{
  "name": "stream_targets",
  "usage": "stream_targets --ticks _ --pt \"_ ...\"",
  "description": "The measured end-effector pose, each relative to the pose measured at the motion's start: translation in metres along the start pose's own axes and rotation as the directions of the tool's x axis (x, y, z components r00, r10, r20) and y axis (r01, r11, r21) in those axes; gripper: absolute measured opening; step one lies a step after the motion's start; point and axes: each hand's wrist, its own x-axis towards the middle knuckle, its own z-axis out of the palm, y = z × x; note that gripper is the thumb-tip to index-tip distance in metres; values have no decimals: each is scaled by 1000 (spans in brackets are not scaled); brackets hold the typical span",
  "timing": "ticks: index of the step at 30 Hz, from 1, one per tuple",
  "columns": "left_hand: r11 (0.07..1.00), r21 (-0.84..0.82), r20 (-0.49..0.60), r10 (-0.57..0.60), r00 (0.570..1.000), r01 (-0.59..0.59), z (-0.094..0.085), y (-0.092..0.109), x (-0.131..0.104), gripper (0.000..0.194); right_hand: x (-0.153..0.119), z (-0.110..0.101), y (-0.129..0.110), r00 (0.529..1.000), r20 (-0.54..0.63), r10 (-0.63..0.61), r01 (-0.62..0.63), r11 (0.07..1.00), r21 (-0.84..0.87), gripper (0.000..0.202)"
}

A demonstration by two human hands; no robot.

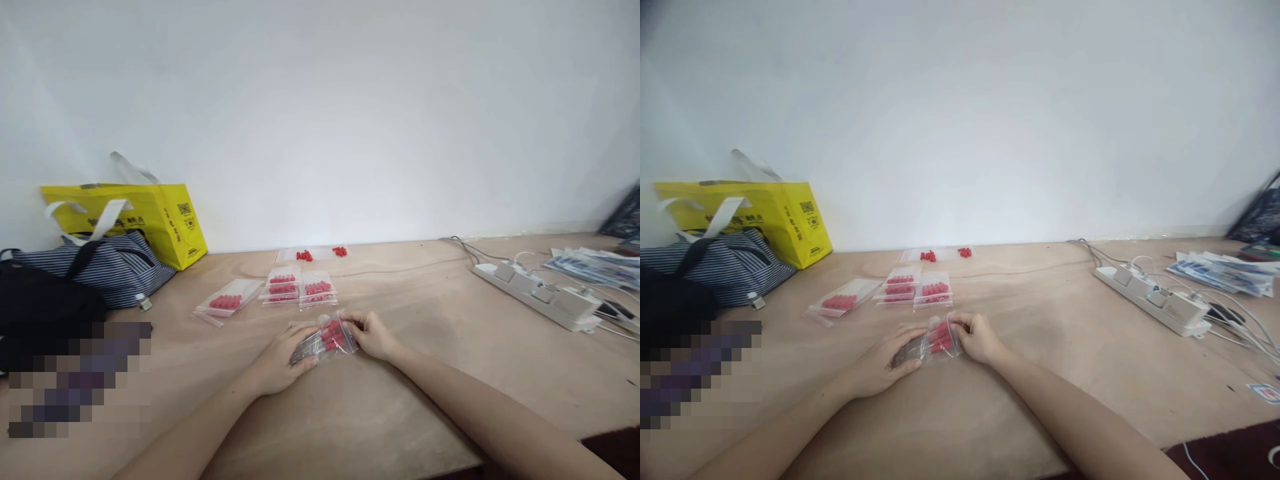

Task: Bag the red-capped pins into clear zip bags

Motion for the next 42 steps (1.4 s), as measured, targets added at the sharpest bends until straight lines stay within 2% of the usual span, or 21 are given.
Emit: stream_targets --ticks 4,10,15,19,25,32,39,42 --pt "1000 -7 -12 1 1000 -1 1 0 0 44 -1 1 1 999 -23 24 -24 1000 -8 20" --pt "1000 10 -16 -19 1000 19 1 -1 -1 47 -3 2 2 1000 -14 -18 16 995 -97 11" --pt "999 33 -4 -37 999 37 0 0 -2 50 -1 3 1 997 58 -40 40 999 7 16" --pt "999 42 -13 -25 1000 26 0 1 -2 48 3 5 2 1000 27 15 -18 994 112 22" --pt "999 36 9 -29 1000 28 -1 2 -1 47 7 5 6 996 -55 66 -65 998 28 20" --pt "999 29 -13 -18 1000 19 -1 3 -2 46 5 3 6 998 -44 46 -49 995 -87 20" --pt "1000 14 -35 9 999 -8 0 1 -1 48 3 3 0 998 58 5 -9 997 71 27" --pt "1000 19 -23 -12 1000 13 -1 2 -1 50 3 3 -2 998 64 -14 9 997 73 27"
